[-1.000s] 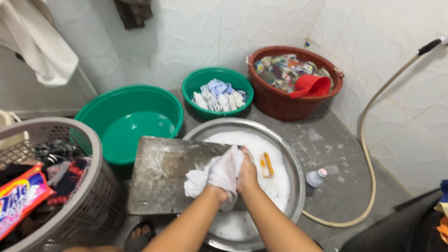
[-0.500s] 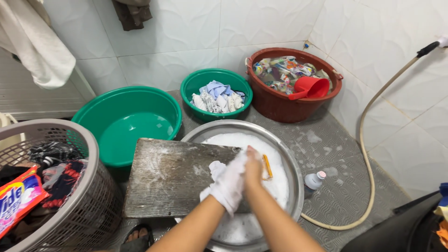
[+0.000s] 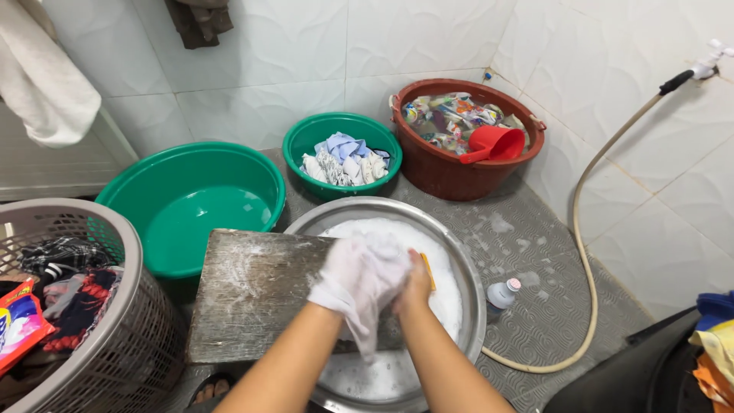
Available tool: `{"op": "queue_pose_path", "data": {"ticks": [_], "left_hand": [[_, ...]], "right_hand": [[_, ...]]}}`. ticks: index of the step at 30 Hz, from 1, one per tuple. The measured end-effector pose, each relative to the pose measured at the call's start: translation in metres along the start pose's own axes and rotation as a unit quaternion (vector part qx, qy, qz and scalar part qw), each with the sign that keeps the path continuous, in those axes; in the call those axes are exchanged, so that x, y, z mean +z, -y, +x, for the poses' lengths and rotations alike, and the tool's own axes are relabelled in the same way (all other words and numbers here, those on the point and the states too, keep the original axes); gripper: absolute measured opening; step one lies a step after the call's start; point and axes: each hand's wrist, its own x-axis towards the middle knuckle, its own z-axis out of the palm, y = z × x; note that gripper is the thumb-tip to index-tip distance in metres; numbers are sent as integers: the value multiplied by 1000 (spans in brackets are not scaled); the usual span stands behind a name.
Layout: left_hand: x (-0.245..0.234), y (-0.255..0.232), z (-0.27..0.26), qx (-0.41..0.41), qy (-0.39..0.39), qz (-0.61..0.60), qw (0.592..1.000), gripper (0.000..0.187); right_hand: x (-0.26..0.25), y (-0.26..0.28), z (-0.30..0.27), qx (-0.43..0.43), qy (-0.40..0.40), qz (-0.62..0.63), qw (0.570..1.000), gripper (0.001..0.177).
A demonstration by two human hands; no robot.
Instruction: The person washes clothes by scrubbing garments on a wooden board with a brush and lathering them by hand over a basin of soapy water.
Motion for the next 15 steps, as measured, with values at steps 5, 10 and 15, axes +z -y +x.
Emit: {"op": "queue_pose_path", "data": {"ticks": [5,10,15], "left_hand": [[-7,-85,-2,6,51,-296,954,21],[6,-19,-25,-11,-21,-251,968,22],[-55,18,-22,-104,9,-321,941,23]], "right_hand": [[-14,-12,10,109,11,151,982,57],[46,-8,-44,115,142,20,983,56],[88,-40,-117,-332,191,-334,861,52]]}}
